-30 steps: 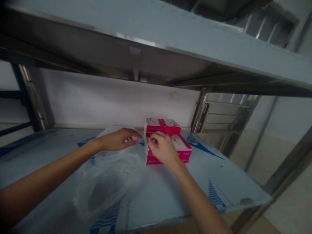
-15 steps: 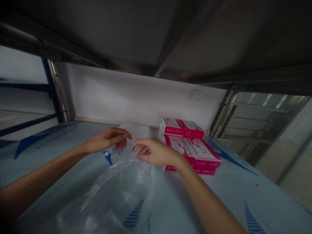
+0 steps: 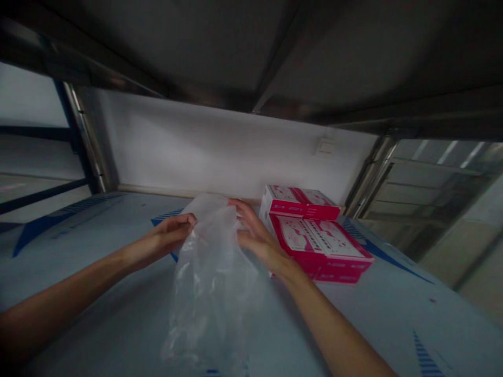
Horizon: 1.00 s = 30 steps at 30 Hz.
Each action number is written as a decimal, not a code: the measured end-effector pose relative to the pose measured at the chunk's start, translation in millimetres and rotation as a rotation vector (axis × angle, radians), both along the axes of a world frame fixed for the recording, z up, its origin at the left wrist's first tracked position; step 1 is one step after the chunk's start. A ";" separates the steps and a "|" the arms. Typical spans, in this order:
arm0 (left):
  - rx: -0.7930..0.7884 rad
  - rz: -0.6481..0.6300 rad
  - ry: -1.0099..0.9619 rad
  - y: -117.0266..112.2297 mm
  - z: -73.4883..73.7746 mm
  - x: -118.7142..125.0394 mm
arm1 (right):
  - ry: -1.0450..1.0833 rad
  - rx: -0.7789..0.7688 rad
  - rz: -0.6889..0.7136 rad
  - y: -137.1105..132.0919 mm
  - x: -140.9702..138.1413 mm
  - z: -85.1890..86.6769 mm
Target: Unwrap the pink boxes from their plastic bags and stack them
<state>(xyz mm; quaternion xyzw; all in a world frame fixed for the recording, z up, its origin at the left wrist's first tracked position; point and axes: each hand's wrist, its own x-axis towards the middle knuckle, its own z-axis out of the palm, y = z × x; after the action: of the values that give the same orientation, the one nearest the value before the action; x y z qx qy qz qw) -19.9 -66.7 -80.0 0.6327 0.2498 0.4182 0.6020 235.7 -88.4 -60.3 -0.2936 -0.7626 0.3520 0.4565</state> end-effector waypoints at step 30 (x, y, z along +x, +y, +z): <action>-0.053 -0.163 0.025 0.0 12.8 -28.8 | -0.260 0.630 -0.630 -11.5 17.3 26.4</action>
<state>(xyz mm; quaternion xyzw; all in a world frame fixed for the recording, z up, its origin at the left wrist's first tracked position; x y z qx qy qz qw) -48.7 -66.7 -67.2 0.6399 0.2157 0.3533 0.6474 253.0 -99.9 -34.0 -0.3996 -0.7570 -0.0925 0.5087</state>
